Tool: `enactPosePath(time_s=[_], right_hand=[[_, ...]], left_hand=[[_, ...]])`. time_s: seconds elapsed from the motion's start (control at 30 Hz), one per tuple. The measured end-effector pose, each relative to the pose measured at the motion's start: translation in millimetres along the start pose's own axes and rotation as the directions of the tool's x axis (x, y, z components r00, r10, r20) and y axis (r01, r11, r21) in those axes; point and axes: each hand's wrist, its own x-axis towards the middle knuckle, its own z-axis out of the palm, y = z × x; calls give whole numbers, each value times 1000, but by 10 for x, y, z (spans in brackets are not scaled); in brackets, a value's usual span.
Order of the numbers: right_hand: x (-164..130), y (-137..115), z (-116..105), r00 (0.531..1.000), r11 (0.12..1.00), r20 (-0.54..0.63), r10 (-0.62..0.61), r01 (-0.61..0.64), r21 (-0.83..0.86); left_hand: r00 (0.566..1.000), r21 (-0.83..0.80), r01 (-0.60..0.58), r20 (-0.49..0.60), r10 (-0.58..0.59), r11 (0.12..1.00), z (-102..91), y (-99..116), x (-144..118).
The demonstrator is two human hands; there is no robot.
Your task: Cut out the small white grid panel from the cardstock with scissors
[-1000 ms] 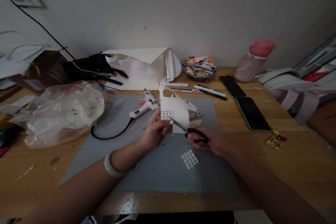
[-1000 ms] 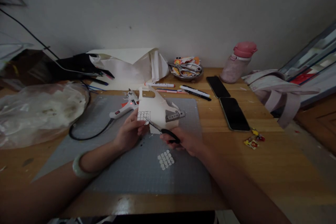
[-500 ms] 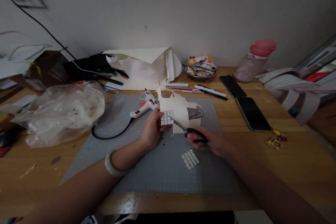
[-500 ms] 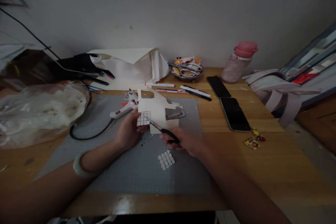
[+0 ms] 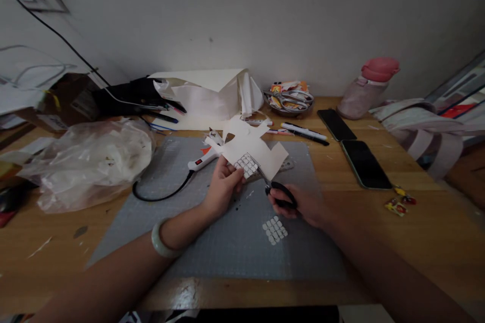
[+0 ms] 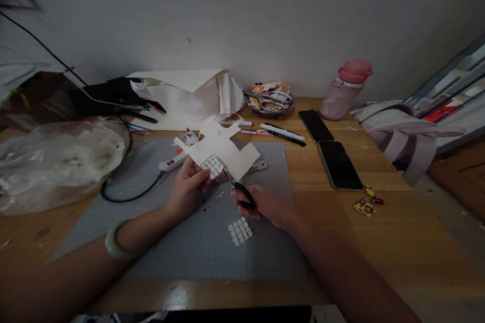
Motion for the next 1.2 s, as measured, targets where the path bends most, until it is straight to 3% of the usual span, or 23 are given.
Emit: enactPosePath(time_s=[0.3, 0.47, 0.63, 1.2], right_hand=[[7, 28, 141, 998, 999, -62, -17, 20, 46], [14, 63, 178, 999, 998, -32, -41, 42, 38], [-11, 22, 159, 998, 1000, -55, 20, -20, -1], [27, 46, 165, 999, 999, -37, -7, 8, 45]], left_hand=[[999, 44, 47, 19, -48, 998, -14, -8, -5], [987, 114, 120, 95, -131, 986, 6, 13, -28], [986, 120, 128, 87, -139, 985, -4, 9, -24], [986, 78, 135, 84, -141, 988, 3, 6, -31]])
